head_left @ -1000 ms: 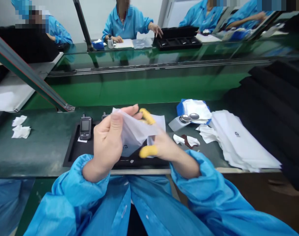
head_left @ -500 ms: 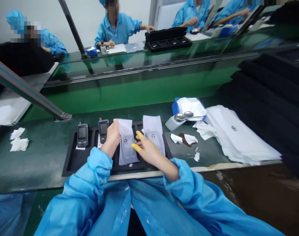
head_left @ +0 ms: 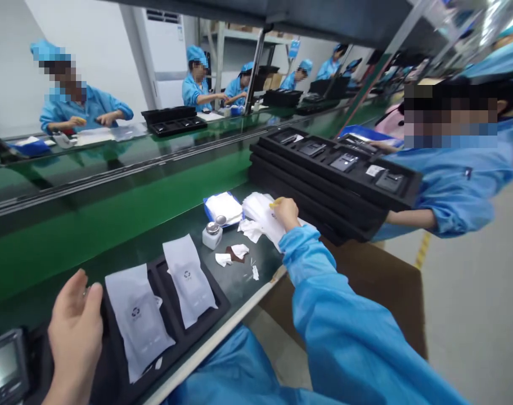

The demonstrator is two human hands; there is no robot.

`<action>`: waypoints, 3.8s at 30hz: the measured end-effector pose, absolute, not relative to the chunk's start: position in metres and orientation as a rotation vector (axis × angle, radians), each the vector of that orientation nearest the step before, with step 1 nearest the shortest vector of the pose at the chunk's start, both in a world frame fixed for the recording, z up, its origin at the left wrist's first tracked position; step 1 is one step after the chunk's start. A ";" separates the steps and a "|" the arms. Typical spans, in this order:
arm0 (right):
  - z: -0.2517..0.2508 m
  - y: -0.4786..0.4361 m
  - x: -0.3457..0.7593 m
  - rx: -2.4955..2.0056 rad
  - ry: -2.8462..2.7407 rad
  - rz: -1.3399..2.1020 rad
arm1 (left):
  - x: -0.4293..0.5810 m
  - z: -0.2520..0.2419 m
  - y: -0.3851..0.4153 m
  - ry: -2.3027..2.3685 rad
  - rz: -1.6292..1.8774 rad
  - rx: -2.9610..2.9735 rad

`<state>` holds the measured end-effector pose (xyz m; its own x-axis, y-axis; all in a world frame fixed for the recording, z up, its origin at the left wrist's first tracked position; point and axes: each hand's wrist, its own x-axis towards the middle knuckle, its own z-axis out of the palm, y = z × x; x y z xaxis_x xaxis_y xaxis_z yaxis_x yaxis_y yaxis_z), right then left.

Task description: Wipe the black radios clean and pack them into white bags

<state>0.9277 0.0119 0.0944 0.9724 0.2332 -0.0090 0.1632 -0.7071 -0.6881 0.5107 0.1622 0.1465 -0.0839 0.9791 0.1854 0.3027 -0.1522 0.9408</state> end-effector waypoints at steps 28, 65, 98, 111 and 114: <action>0.140 0.069 0.632 -1.353 -1.583 0.080 | 0.504 0.145 0.132 0.598 0.751 0.971; 0.133 0.275 0.554 -1.828 -1.755 0.985 | 0.376 0.105 0.154 1.183 1.078 0.860; 0.240 0.150 0.584 -0.872 -1.128 0.211 | 0.407 0.150 0.128 1.189 1.301 1.185; 0.245 0.137 0.583 -1.030 -1.302 0.262 | 0.409 0.148 0.127 1.053 1.199 1.249; 0.251 0.136 0.582 -1.055 -1.373 0.253 | 0.408 0.149 0.129 0.980 1.166 1.255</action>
